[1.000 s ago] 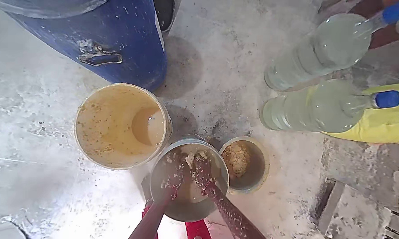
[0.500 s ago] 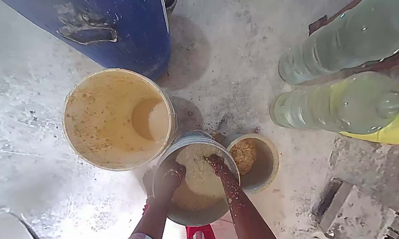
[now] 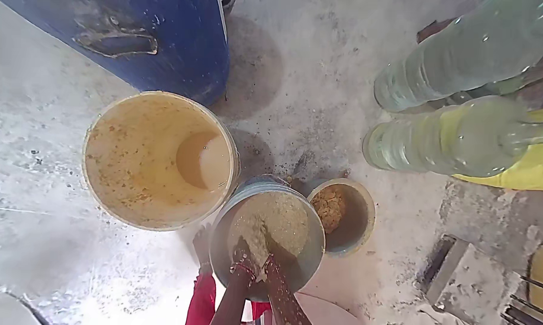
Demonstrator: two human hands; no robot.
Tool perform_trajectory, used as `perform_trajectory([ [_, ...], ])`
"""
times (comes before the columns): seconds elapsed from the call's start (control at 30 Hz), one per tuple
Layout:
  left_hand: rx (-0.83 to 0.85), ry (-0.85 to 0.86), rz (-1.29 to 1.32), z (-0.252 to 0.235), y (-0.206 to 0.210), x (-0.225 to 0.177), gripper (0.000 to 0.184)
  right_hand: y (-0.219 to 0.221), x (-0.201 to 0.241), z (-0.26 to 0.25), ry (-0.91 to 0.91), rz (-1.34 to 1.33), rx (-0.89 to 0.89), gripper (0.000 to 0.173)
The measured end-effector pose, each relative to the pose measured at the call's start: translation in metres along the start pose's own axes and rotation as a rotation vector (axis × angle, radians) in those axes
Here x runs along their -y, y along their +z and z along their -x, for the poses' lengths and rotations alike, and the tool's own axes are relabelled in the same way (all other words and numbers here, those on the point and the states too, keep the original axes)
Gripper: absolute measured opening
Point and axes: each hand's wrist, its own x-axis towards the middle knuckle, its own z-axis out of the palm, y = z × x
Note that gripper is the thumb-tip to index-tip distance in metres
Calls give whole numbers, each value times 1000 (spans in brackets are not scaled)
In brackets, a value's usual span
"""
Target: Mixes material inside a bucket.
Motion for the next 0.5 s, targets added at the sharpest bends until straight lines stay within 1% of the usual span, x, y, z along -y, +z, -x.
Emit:
perform_trajectory([
  [0.03, -27, 9, 41, 6, -2, -2, 47, -5, -9, 16, -37, -51, 60, 47],
  [0.1, -99, 42, 269, 14, -7, -6, 44, -15, -19, 42, -115, -154, 138, 47],
  [0.13, -101, 42, 333, 18, -11, -8, 44, -19, -21, 47, -135, -132, 150, 46],
  [0.17, -88, 43, 369, 23, -13, -8, 42, -23, -20, 51, -147, -66, 155, 46],
  [0.23, -101, 108, 314, 27, -10, -2, 40, -29, -1, 42, -89, -121, 109, 43],
  [0.3, -229, 157, 346, 10, 15, 20, 34, -36, 14, 37, -64, -174, 86, 43],
  [0.33, -218, 155, 337, 8, 15, 21, 33, -37, 16, 32, -69, -90, 77, 43],
  [0.37, -146, 145, 295, 20, 4, 10, 35, -40, 20, 31, -40, 14, 111, 43],
  [0.4, -60, 134, 256, 40, -12, -7, 38, -44, 22, 39, -32, 55, 153, 43],
  [0.47, -42, 159, 307, 61, -31, -31, 39, -49, 25, 54, -30, 11, 202, 42],
  [0.5, -32, 170, 326, 63, -33, -34, 39, -50, 28, 52, -18, 15, 201, 42],
])
